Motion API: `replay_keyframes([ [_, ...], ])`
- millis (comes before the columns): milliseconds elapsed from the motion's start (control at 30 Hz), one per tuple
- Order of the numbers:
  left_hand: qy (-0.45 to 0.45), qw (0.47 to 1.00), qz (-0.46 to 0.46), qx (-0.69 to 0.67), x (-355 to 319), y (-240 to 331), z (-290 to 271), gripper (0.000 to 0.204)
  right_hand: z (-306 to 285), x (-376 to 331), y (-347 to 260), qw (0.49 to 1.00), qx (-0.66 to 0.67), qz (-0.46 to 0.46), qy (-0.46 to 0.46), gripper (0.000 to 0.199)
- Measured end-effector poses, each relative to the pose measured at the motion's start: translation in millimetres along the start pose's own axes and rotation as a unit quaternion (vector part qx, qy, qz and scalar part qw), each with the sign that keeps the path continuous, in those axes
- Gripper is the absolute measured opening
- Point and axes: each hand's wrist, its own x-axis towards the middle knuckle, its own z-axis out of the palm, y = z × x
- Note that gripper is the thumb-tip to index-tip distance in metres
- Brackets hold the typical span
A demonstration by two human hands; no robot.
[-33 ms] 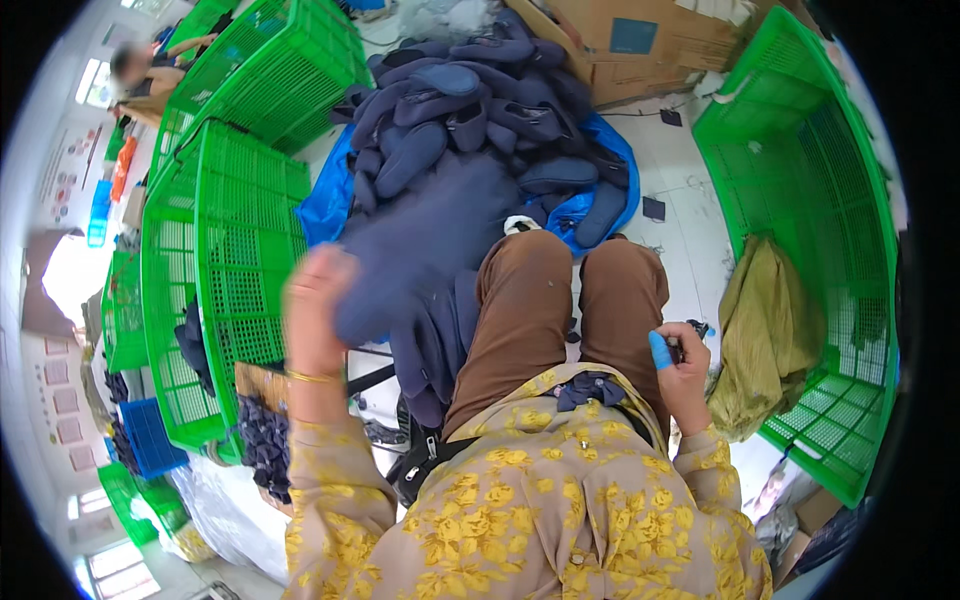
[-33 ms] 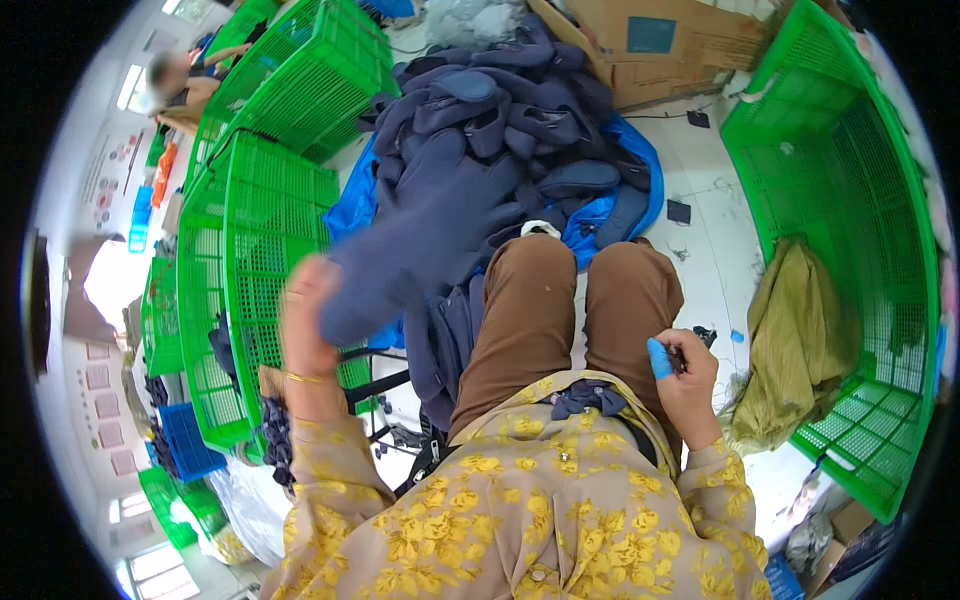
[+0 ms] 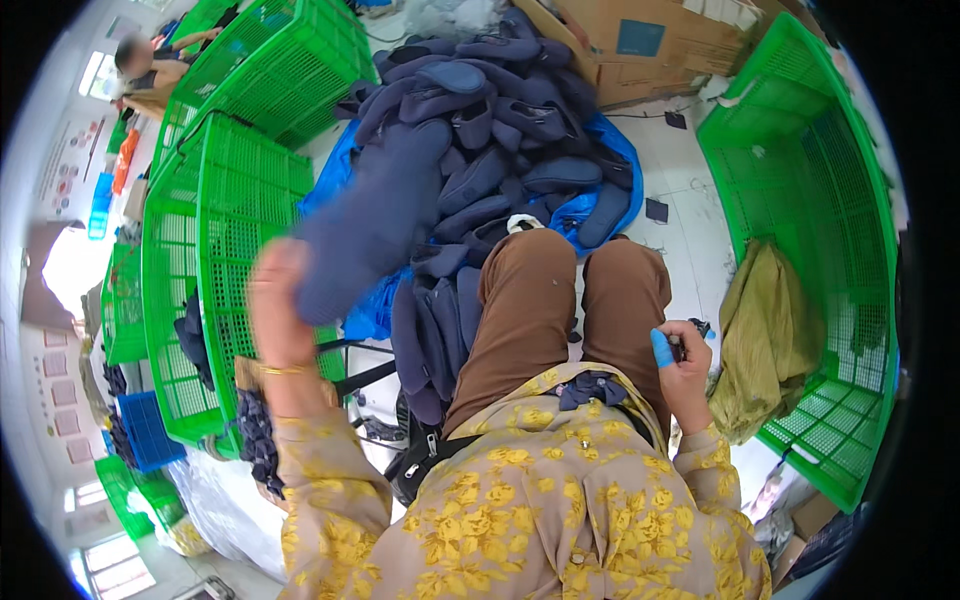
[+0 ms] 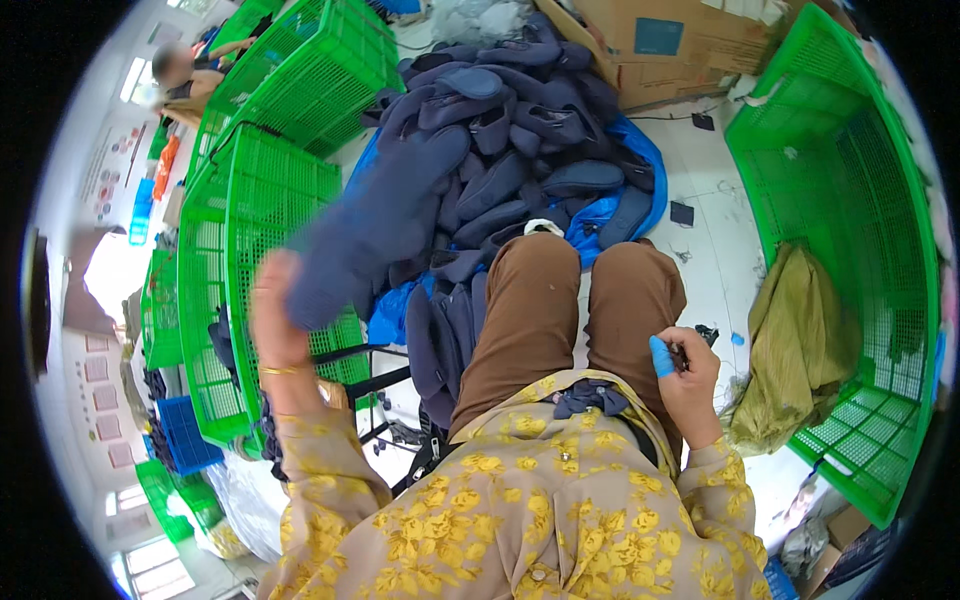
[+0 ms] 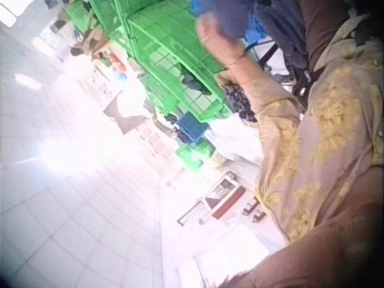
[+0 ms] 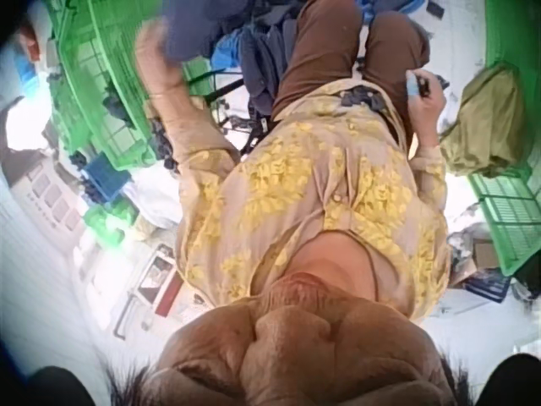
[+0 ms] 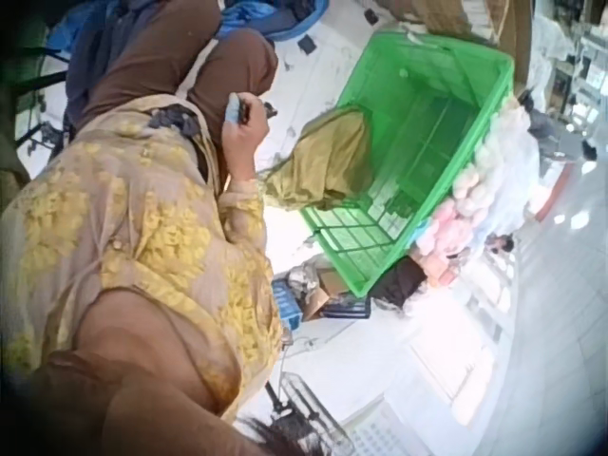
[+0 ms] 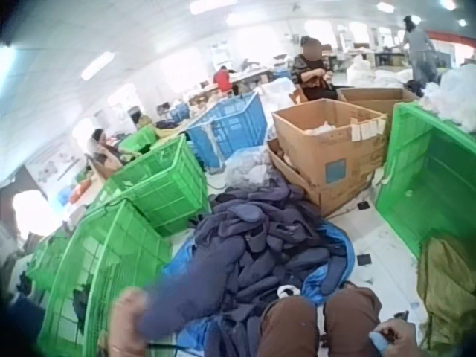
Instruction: The person sits on the floor and uses a small blue tool to trim loose threads and fabric from the edges of dark blue slip-on shoes. They handle the shoes one at a time, rotating them to access different areas, and continue the trimming process throughout the clip.
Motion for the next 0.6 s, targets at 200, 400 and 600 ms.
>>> replay_keyframes([
  [200,0.369,0.89,0.269,-0.005,10.5,46.5,-126.8,0.035,12.6,11.2,0.1,1.0,0.008,0.007,-0.01,0.007],
  [400,0.136,0.883,0.064,0.444,-9.7,-98.0,-74.1,0.033,20.9,11.5,-1.8,0.999,-0.024,-0.008,-0.041,0.007],
  [600,0.053,0.717,-0.23,0.656,-47.7,-289.0,-60.2,0.097,27.4,18.9,-11.7,0.995,-0.055,-0.067,-0.056,0.008],
])
